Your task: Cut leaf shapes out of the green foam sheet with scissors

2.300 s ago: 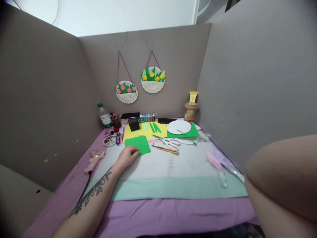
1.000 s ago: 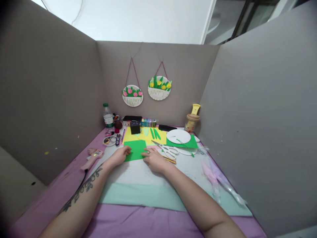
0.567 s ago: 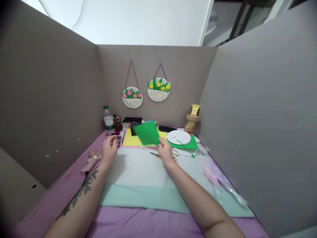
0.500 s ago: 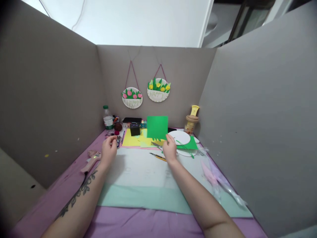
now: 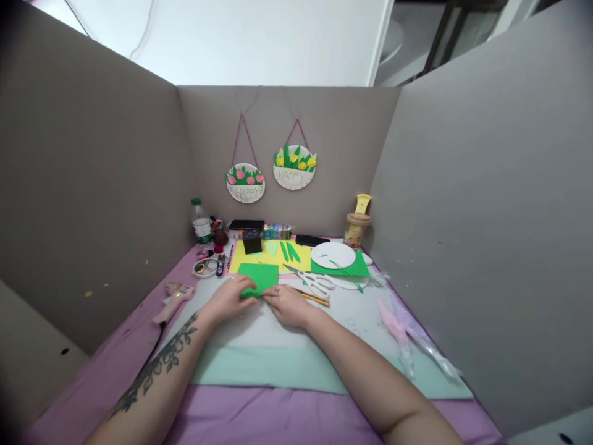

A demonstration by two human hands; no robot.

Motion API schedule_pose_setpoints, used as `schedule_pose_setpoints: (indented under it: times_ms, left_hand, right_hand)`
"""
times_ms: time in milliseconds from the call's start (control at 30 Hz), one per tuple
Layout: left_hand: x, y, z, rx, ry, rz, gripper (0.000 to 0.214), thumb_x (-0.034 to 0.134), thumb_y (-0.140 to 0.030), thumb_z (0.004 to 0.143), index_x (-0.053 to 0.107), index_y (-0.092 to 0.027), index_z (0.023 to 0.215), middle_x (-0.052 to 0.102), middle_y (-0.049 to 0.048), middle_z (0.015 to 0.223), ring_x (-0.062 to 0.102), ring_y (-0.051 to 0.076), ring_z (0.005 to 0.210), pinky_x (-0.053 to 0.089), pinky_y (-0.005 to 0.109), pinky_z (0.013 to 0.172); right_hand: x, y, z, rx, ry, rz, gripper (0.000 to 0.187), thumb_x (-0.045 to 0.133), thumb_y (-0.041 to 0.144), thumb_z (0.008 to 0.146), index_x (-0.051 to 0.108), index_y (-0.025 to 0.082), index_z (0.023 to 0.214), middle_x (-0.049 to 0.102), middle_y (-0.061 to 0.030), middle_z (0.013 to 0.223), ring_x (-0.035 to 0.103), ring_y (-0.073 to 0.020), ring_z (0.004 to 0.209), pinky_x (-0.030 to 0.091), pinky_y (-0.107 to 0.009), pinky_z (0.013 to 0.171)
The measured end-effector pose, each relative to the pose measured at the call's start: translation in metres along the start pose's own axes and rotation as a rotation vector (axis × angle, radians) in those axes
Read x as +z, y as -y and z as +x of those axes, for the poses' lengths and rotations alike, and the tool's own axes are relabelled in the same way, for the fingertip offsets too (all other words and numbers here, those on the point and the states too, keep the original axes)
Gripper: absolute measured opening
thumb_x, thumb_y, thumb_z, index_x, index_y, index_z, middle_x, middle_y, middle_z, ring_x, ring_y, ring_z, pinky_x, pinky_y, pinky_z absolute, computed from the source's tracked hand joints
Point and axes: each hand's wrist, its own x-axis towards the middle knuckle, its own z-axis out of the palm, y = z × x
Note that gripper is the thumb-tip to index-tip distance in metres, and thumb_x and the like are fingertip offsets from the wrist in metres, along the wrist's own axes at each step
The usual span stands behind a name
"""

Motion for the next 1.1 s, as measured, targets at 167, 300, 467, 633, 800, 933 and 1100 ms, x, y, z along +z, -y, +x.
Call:
schedule_pose_setpoints:
  times_ms: [167, 300, 467, 633, 800, 933, 1100]
  left_hand:
    - [0.016, 0.001, 0.001, -0.092, 0.171, 0.06, 0.017, 0.056, -0.02, 0.078, 0.067, -0.021, 0.091, 0.064, 0.0059, 0.091, 0.059, 0.02, 0.089, 0.044, 0.027, 0.078]
    - [0.016, 0.005, 0.002, -0.122, 0.165, 0.083, 0.019, 0.051, -0.017, 0.08, 0.068, -0.02, 0.086, 0.065, 0.007, 0.089, 0.059, 0.02, 0.088, 0.044, 0.028, 0.078]
    - [0.015, 0.004, 0.004, -0.139, 0.139, 0.117, 0.022, 0.046, -0.018, 0.083, 0.067, -0.019, 0.08, 0.065, 0.0087, 0.085, 0.06, 0.021, 0.084, 0.044, 0.029, 0.077]
    - [0.016, 0.002, 0.002, -0.127, 0.163, 0.13, 0.022, 0.044, -0.017, 0.083, 0.066, -0.018, 0.078, 0.063, 0.0083, 0.082, 0.059, 0.02, 0.08, 0.043, 0.028, 0.073]
    - [0.016, 0.001, 0.0, -0.096, 0.2, 0.099, 0.022, 0.043, -0.016, 0.082, 0.065, -0.018, 0.078, 0.064, 0.0081, 0.081, 0.059, 0.02, 0.077, 0.042, 0.027, 0.07]
    - [0.016, 0.005, 0.0, -0.085, 0.224, 0.086, 0.022, 0.043, -0.017, 0.082, 0.064, -0.018, 0.076, 0.064, 0.0073, 0.078, 0.059, 0.019, 0.075, 0.041, 0.026, 0.068]
    - [0.016, 0.008, 0.0, -0.107, 0.255, 0.079, 0.021, 0.044, -0.019, 0.081, 0.064, -0.018, 0.077, 0.066, 0.0068, 0.08, 0.059, 0.019, 0.075, 0.04, 0.025, 0.067]
  right_hand:
    - [0.001, -0.012, -0.008, 0.023, 0.008, 0.106, 0.035, 0.047, 0.014, 0.085, 0.067, 0.019, 0.112, 0.066, -0.0091, 0.117, 0.06, -0.0194, 0.106, 0.047, -0.036, 0.093]
    - [0.003, -0.018, -0.01, 0.048, -0.01, 0.189, 0.034, 0.047, 0.013, 0.083, 0.069, 0.019, 0.109, 0.067, -0.0085, 0.115, 0.063, -0.0179, 0.103, 0.048, -0.033, 0.093]
    - [0.007, -0.022, -0.011, 0.092, -0.051, 0.226, 0.032, 0.047, 0.014, 0.083, 0.069, 0.019, 0.107, 0.067, -0.0085, 0.114, 0.064, -0.0177, 0.101, 0.049, -0.031, 0.09]
    - [0.007, -0.017, -0.008, 0.185, -0.053, 0.092, 0.019, 0.052, 0.013, 0.083, 0.068, 0.019, 0.091, 0.07, -0.0053, 0.09, 0.063, -0.0174, 0.085, 0.047, -0.028, 0.078]
    - [0.008, -0.007, 0.004, 0.289, -0.023, -0.036, 0.009, 0.057, 0.018, 0.083, 0.064, 0.019, 0.088, 0.066, -0.005, 0.083, 0.058, -0.0184, 0.081, 0.042, -0.027, 0.071]
    - [0.011, -0.003, 0.009, 0.272, -0.01, -0.057, 0.011, 0.056, 0.021, 0.085, 0.065, 0.018, 0.079, 0.063, -0.0055, 0.079, 0.054, -0.0182, 0.08, 0.04, -0.028, 0.073]
    - [0.013, 0.005, 0.013, 0.332, 0.03, -0.048, 0.011, 0.053, 0.019, 0.085, 0.064, 0.018, 0.084, 0.061, -0.0041, 0.082, 0.053, -0.0169, 0.08, 0.037, -0.026, 0.072]
